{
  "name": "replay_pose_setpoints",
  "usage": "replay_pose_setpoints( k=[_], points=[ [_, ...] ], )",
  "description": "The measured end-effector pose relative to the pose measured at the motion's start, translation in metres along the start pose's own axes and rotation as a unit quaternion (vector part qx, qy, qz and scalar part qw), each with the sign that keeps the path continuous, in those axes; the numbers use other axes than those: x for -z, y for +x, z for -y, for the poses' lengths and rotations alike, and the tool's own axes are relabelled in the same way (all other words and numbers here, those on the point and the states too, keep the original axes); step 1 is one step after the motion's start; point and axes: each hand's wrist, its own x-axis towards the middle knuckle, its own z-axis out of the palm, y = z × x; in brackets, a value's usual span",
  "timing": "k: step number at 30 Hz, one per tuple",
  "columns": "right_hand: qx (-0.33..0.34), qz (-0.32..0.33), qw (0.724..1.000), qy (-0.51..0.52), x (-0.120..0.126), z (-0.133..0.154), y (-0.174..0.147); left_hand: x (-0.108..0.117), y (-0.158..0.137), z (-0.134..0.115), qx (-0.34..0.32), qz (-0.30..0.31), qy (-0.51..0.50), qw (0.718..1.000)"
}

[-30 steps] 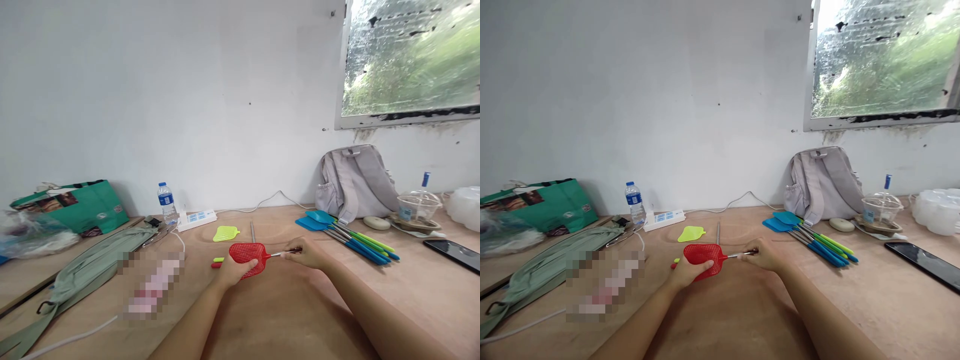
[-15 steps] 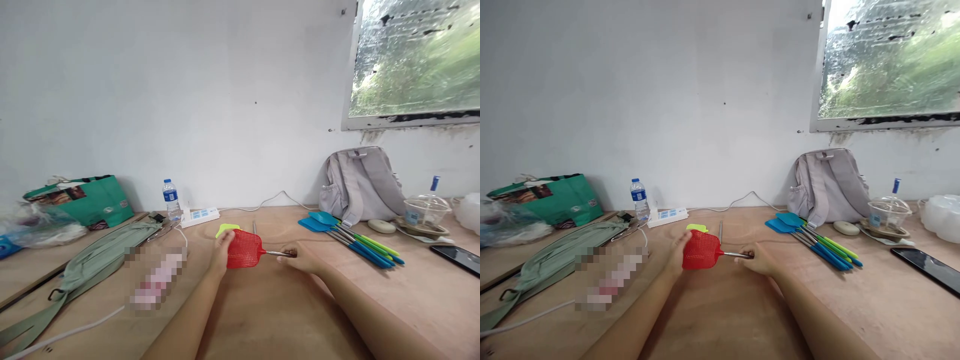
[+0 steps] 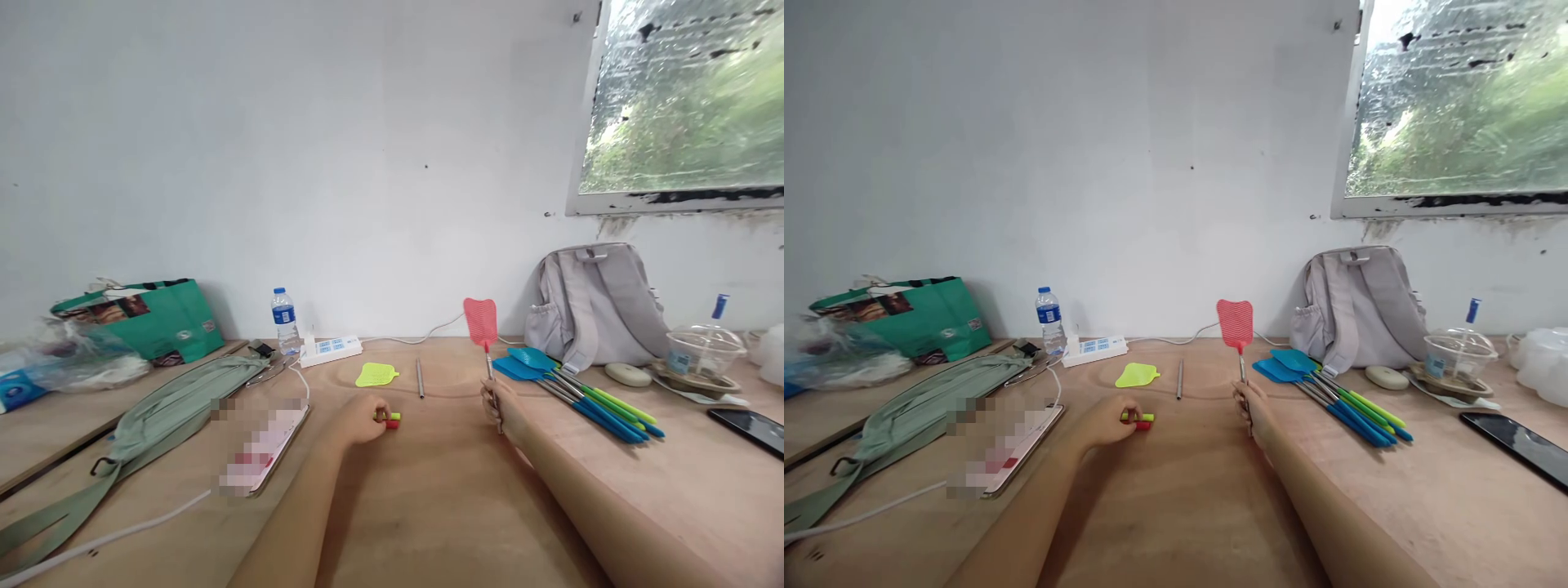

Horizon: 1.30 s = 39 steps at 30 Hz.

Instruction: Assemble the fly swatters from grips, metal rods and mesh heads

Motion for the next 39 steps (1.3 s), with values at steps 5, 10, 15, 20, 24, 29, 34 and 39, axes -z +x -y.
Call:
replay_pose_setpoints(
  k=[5, 10, 15, 20, 24, 29, 34, 39],
  points=[
    [0.02, -0.015, 0.999, 0.043, 0.0, 0.006, -0.001, -0.001, 0.0, 0.002, 0.017, 0.025, -0.021, 0.999],
    [0.058, -0.001, 0.998, 0.032, -0.005, 0.01, -0.004, -0.001, 0.0, 0.005, 0.029, 0.028, -0.038, 0.998],
    [0.076, -0.023, 0.997, 0.001, -0.016, -0.002, -0.004, 0.0, 0.0, 0.005, 0.05, 0.051, -0.036, 0.997],
    [0.023, -0.026, 0.998, 0.055, -0.034, -0.015, -0.011, 0.003, -0.002, 0.003, 0.056, 0.071, -0.036, 0.995],
    [-0.02, 0.014, 0.998, 0.053, -0.045, -0.015, -0.018, 0.007, -0.004, 0.005, 0.072, 0.073, -0.023, 0.994],
    [-0.111, 0.034, 0.993, 0.023, -0.05, -0.012, -0.022, 0.009, -0.003, 0.012, 0.101, 0.074, 0.0, 0.992],
    [-0.106, 0.032, 0.993, 0.044, -0.052, -0.008, -0.026, 0.008, -0.003, 0.008, 0.111, 0.092, 0.002, 0.99],
    [-0.104, 0.042, 0.988, 0.102, -0.051, -0.005, -0.029, 0.008, -0.004, -0.005, 0.084, 0.159, 0.01, 0.984]
  ],
)
